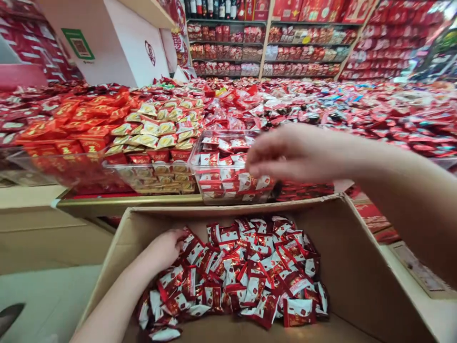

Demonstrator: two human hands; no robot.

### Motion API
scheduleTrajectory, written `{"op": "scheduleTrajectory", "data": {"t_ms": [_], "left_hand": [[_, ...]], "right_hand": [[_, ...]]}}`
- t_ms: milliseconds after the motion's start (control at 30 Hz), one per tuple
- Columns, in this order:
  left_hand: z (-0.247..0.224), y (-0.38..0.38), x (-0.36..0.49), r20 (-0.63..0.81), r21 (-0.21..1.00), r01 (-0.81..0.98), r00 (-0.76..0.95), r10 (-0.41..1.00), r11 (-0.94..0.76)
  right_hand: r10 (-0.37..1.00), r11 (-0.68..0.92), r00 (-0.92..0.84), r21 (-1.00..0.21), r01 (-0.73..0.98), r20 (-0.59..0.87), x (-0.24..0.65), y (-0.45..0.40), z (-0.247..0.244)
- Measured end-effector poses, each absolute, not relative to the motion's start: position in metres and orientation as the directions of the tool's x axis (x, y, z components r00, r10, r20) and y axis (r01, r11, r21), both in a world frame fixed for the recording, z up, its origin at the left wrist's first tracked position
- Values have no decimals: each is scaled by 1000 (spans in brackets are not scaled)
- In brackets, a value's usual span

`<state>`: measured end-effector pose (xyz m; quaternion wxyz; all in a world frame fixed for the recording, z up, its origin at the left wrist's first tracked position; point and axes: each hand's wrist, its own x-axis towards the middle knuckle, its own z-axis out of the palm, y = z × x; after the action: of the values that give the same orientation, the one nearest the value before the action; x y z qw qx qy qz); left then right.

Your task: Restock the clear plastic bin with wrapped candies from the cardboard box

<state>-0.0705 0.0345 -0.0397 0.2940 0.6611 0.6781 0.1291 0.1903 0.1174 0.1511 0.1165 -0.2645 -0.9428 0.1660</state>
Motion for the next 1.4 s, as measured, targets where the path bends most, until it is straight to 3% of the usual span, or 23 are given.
{"op": "scheduleTrajectory", "data": {"t_ms": [67,133,267,367,500,633,733,833,933,1067,1233,1300,1400], "left_hand": [[-55,34,-74,-251,525,847,62,966,82],[-70,34,-68,-264,491,870,115,958,31],[-91,30,-45,-252,436,892,248,935,-119],[-95,26,-37,-225,430,887,284,932,-167],[-80,27,-37,-160,493,858,255,954,-146],[-47,28,-25,-108,630,771,209,972,-96],[-23,21,-11,-83,737,671,205,975,-78],[-8,13,-3,-84,905,424,118,989,27],[-2,8,0,-78,987,135,-72,994,87],[-2,9,1,-150,982,-137,-179,972,126],[0,11,3,-254,934,-311,-239,937,174],[1,11,3,-287,916,-355,-248,925,189],[2,12,4,-336,854,-475,-189,923,213]], "right_hand": [[388,800,-921,-482,358,-38,189,96,123],[289,781,-930,-505,366,-228,183,83,79],[325,764,-852,-418,492,-410,168,82,-11],[353,745,-809,-382,547,-471,167,88,-40],[398,672,-824,-483,561,-403,174,88,-38],[548,525,-813,-676,516,-195,170,81,-30],[612,495,-789,-749,440,-59,163,75,-25],[641,451,-767,-812,371,5,160,69,-14],[662,358,-749,-888,289,23,160,65,0],[734,272,-675,-942,195,72,162,64,14],[705,-128,-705,-992,-14,-81,162,63,12],[731,-125,-674,-992,26,-110,161,62,8],[789,109,-615,-978,178,-24,161,61,5]]}}
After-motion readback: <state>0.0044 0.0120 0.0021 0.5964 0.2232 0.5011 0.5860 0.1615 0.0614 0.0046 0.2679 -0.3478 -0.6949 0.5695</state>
